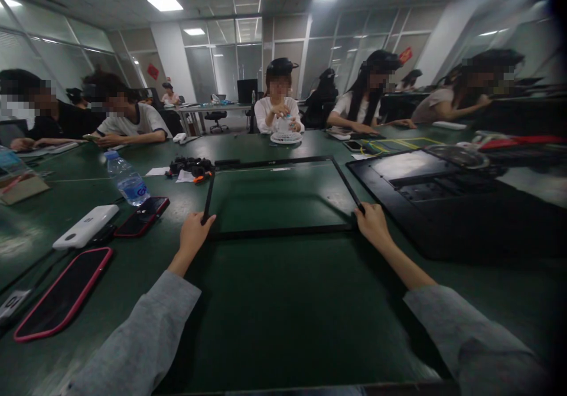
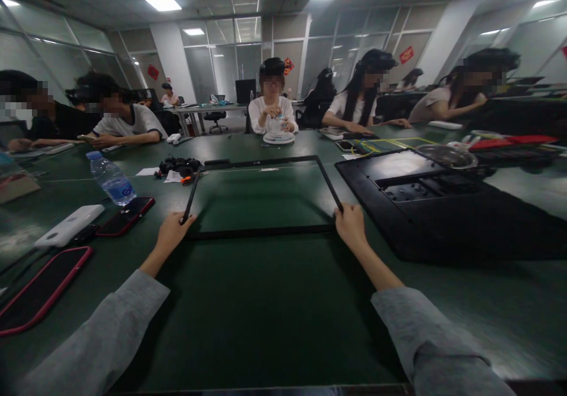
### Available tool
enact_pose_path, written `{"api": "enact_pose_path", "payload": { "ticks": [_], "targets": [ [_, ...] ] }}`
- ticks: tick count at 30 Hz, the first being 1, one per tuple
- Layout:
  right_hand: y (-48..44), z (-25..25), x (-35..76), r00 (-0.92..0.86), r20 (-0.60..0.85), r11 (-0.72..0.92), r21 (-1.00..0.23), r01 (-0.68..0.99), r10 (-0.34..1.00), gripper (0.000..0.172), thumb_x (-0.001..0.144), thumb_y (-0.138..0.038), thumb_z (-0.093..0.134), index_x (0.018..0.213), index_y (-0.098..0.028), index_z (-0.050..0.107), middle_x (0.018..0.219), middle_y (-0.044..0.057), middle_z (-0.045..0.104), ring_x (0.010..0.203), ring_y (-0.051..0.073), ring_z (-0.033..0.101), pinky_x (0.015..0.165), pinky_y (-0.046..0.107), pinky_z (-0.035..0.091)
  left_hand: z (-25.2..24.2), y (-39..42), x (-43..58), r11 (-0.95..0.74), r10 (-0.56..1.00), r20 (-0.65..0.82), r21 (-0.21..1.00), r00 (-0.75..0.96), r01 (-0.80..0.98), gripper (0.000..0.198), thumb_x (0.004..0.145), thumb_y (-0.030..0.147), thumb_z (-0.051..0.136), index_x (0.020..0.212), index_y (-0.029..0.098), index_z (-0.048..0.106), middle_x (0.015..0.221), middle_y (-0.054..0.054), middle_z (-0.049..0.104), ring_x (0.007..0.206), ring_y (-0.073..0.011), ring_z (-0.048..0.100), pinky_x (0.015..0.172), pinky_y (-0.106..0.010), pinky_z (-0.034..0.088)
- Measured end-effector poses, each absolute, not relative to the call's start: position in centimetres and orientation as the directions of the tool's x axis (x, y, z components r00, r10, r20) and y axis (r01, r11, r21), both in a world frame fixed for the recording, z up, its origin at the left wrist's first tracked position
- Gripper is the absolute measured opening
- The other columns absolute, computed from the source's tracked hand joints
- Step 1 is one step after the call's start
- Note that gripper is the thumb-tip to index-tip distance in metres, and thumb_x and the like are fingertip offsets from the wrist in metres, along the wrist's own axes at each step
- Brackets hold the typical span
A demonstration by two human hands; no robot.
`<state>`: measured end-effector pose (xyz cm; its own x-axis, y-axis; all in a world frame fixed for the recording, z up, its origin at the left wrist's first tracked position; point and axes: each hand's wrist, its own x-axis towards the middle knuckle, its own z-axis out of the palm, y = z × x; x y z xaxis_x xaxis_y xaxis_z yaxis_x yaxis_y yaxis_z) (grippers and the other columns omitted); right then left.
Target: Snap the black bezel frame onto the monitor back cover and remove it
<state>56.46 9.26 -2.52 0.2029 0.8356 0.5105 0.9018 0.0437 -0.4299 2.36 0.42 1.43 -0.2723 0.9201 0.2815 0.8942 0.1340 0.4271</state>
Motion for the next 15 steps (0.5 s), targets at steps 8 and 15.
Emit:
{"api": "enact_pose_path", "payload": {
  "ticks": [8,15],
  "targets": [
    [9.77,-2.92,57.16,0.181,0.434,-0.01,-0.367,0.93,0.882,0.037,0.089,-0.027,0.053,0.111,-0.009,0.077,0.097,0.019,0.069,0.099,0.031,0.065,0.093,0.041,0.05,1.19,0.72,1.87,0.155,0.934,0.255,0.334,-0.248,0.93,0.043,0.099,0.048,0.05,0.119,0.019,0.076,0.112,-0.014,0.07,0.103,-0.0288,0.068,0.086,-0.037,0.053],
    [9.67,-2.46,57.03,0.212,0.423,-0.012,-0.429,0.903,0.881,0.037,0.087,-0.03,0.057,0.11,-0.01,0.078,0.093,0.017,0.069,0.094,0.03,0.065,0.093,0.04,0.05,0.71,0.72,2.11,0.144,0.923,0.29,0.35,-0.253,0.926,0.049,0.099,0.045,0.049,0.127,0.013,0.072,0.121,-0.019,0.067,0.11,-0.0313,0.066,0.095,-0.041,0.052]
  ]
}}
